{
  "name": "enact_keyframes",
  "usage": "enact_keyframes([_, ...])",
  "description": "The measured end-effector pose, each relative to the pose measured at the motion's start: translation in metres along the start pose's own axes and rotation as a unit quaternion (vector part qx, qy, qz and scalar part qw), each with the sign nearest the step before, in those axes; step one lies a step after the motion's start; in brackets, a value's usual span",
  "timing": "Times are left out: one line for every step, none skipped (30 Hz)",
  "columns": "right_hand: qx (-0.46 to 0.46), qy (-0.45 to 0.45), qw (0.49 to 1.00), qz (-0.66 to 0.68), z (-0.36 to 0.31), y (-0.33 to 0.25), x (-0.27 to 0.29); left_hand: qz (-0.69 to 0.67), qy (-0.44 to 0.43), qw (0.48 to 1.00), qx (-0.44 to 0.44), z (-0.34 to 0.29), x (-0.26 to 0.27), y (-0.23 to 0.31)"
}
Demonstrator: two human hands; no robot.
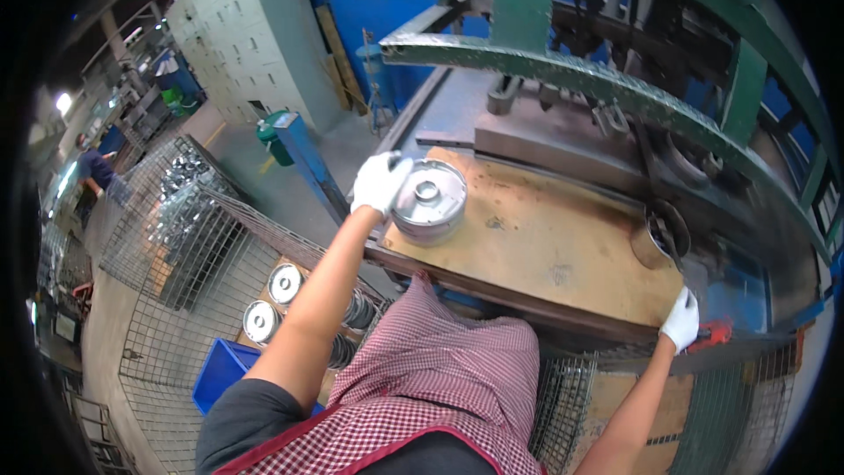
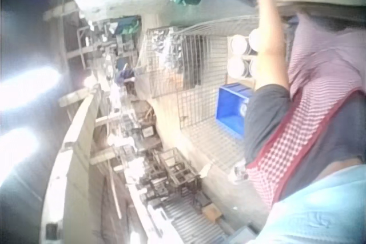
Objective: Operating a machine to process circular metal plates, moving them from a stack to the machine and then to a bin.
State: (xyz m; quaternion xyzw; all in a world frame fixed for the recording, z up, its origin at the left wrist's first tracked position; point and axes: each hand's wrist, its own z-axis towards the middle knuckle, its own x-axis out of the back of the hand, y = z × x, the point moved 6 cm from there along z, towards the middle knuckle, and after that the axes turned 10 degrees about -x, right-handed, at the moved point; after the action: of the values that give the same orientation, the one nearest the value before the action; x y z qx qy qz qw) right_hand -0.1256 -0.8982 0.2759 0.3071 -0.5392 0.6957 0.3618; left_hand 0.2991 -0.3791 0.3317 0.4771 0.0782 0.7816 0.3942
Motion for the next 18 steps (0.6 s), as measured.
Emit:
enact_keyframes([0.001,0.005,1.000,-0.002,0.004,0.009,0.000,0.020,-0.047,0.999,0.010,-0.007,-0.001,0.003])
enact_keyframes([0.004,0.009,1.000,-0.003,0.009,0.017,-0.001,0.041,-0.093,0.995,0.024,-0.012,0.000,0.006])
enact_keyframes([0.001,0.008,1.000,0.003,0.007,0.016,-0.001,0.025,-0.121,0.992,0.024,-0.013,-0.002,0.000])
enact_keyframes([-0.006,0.010,1.000,-0.007,0.007,0.015,0.000,0.007,-0.149,0.988,0.023,-0.015,-0.006,-0.005])
enact_keyframes([-0.012,0.010,1.000,-0.006,0.005,0.015,0.003,0.081,-0.148,0.986,0.010,-0.009,-0.004,0.002])
enact_keyframes([-0.015,0.009,1.000,-0.006,0.004,0.015,0.006,0.129,-0.140,0.982,0.010,-0.001,-0.004,0.003])
enact_keyframes([-0.010,0.008,1.000,-0.007,0.006,0.017,0.003,0.127,-0.142,0.982,-0.009,0.007,-0.003,0.003])
enact_keyframes([-0.006,0.007,1.000,0.002,0.009,0.022,-0.002,0.123,-0.146,0.981,-0.032,0.018,-0.005,0.007])
enact_keyframes([0.000,0.004,1.000,0.011,0.010,0.019,-0.003,0.125,-0.181,0.974,-0.056,0.026,-0.002,0.015])
enact_keyframes([0.003,0.004,1.000,0.010,0.011,0.018,-0.004,0.124,-0.180,0.974,-0.054,0.036,-0.004,0.012])
enact_keyframes([-0.001,-0.002,1.000,0.002,0.007,0.012,-0.006,0.118,-0.217,0.966,-0.082,0.042,-0.012,0.012])
enact_keyframes([-0.005,-0.007,1.000,-0.005,0.008,0.006,-0.008,0.111,-0.252,0.955,-0.110,0.044,-0.021,0.014])
enact_keyframes([0.003,-0.010,1.000,-0.005,0.010,0.003,-0.013,0.112,-0.239,0.958,-0.113,0.044,-0.026,0.015])
enact_keyframes([0.004,-0.002,1.000,-0.009,0.012,0.008,-0.017,0.127,-0.243,0.956,-0.107,0.043,-0.033,0.020])
enact_keyframes([0.002,0.016,1.000,-0.006,0.013,0.014,-0.009,0.139,-0.226,0.958,-0.107,0.046,-0.039,0.027])
enact_keyframes([0.006,0.022,1.000,-0.001,0.013,0.015,-0.002,0.151,-0.208,0.961,-0.103,0.049,-0.042,0.032])
enact_keyframes([-0.001,0.024,1.000,-0.013,0.012,0.015,0.001,0.172,-0.202,0.959,-0.096,0.050,-0.046,0.034])
enact_keyframes([0.003,0.016,1.000,-0.022,0.007,0.002,-0.004,0.176,-0.193,0.963,-0.066,0.047,-0.038,0.025])
